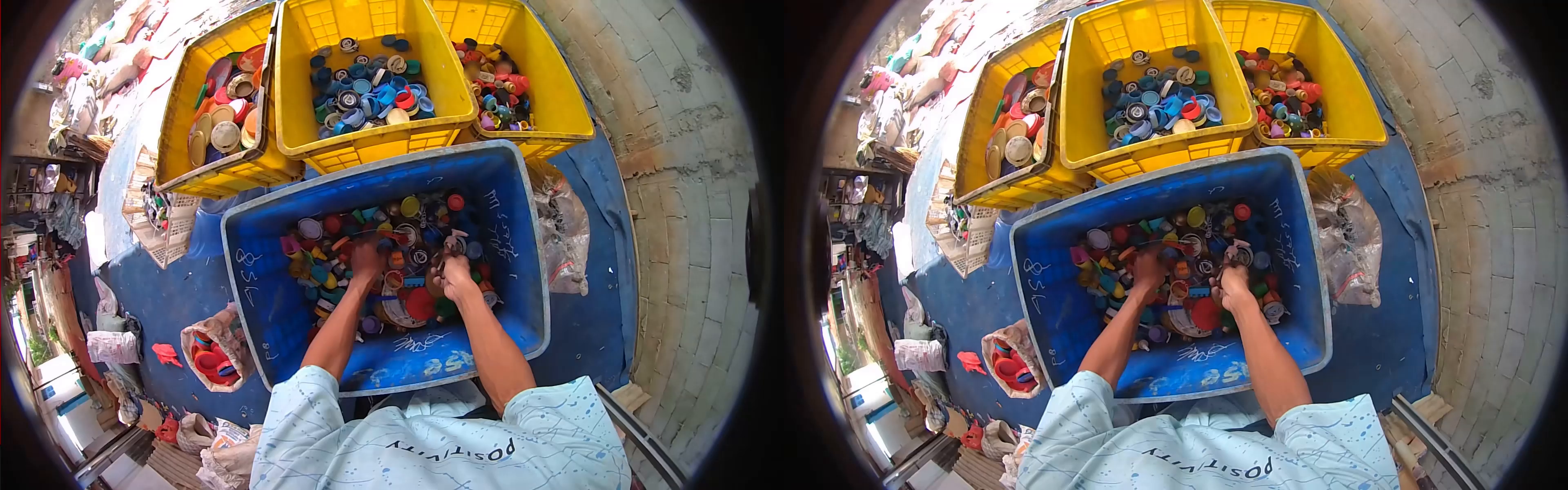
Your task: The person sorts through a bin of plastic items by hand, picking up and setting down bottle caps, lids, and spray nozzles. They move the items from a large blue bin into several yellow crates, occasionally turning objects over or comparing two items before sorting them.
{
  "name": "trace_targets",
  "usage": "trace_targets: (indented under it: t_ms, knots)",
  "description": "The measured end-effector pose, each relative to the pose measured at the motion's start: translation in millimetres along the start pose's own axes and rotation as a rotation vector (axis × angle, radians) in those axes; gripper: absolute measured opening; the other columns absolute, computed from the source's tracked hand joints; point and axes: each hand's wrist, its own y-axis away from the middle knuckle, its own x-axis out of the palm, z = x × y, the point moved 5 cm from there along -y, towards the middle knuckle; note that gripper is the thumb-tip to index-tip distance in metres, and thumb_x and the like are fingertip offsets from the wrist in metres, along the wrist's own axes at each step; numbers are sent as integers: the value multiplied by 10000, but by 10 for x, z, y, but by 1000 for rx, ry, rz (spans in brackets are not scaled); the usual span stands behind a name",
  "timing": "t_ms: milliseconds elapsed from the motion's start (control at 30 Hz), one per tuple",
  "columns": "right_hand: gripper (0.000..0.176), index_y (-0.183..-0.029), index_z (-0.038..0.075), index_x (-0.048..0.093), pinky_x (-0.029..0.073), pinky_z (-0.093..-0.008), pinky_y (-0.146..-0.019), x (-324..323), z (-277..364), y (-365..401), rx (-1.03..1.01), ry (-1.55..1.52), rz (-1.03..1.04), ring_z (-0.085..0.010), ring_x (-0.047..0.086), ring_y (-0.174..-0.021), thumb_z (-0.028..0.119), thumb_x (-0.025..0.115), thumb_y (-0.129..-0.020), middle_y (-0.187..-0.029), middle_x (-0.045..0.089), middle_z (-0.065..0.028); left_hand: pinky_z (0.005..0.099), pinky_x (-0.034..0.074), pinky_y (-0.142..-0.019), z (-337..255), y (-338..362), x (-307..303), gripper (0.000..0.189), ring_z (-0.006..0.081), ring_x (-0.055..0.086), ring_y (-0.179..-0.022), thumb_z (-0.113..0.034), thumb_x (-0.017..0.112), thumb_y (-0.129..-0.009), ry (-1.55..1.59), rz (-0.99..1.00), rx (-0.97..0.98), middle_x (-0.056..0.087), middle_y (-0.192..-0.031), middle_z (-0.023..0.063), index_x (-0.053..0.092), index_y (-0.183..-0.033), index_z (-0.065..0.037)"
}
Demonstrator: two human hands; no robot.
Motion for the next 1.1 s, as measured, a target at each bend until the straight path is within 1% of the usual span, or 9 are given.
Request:
trace_targets:
  t_ms: [133,300,467,600,700,767,867,967,1100]
  knots:
    - [159,-1096,84,508,499,-291,-593,-216,136,267,-55,-52,112,-168,601,-800,169,513,-962,-964,601,-67,438,516,-719,-61,-235,254,184,342,618,-866,-34,617,-700,-229,51,178,636,-879,160,650,-880,-49]
    - [155,-1043,26,520,518,-270,-625,-277,184,271,-120,-155,223,-180,624,-799,54,587,-906,-950,606,-79,398,522,-734,27,-313,352,161,291,611,-900,-24,617,-683,-441,24,190,644,-881,119,651,-838,-44]
    - [145,-1021,25,577,503,-253,-664,-196,121,38,-132,-192,255,-182,626,-808,80,612,-892,-918,615,-65,392,536,-727,168,-324,472,125,274,634,-882,-72,643,-698,-512,49,189,654,-844,122,671,-819,-59]
    - [147,-884,5,649,487,-284,-686,-190,164,-351,-304,311,60,-195,630,-759,146,673,-852,-798,630,-39,406,550,-684,375,-204,485,113,313,668,-811,-148,672,-722,-462,124,-5,669,-850,129,685,-785,-55]
    - [212,-805,-1,684,479,-334,-693,-101,263,-750,-734,595,-63,-257,627,-677,207,722,-796,-733,652,-63,408,549,-662,202,-42,221,156,343,672,-778,-188,674,-744,-355,141,-247,681,-857,142,691,-784,-38]
    - [198,-825,31,707,477,-394,-740,24,332,-975,-852,837,-116,-307,620,-759,222,727,-778,-822,669,-99,407,540,-655,357,98,198,195,359,666,-781,-214,676,-753,-271,111,-370,686,-843,153,695,-810,-29]
    - [135,-803,99,729,463,-462,-799,279,413,-1022,-996,1102,-221,-344,586,-912,225,720,-758,-930,669,-125,385,515,-633,425,396,-11,197,321,673,-743,-180,678,-753,129,59,-479,689,-798,149,693,-845,-6]
    - [81,-781,140,733,445,-505,-835,408,376,-1102,-992,1257,-311,-347,534,-1041,203,688,-757,-975,654,-127,330,473,-580,520,771,-70,173,204,626,-639,-129,697,-754,594,-19,-860,657,-713,91,690,-851,15]
    - [84,-762,148,726,444,-513,-829,413,324,-1326,-997,1283,-414,-358,526,-1054,178,650,-747,-938,643,-128,255,416,-527,78,957,-439,151,99,517,-577,-99,706,-789,711,-22,-965,598,-681,25,676,-864,28]
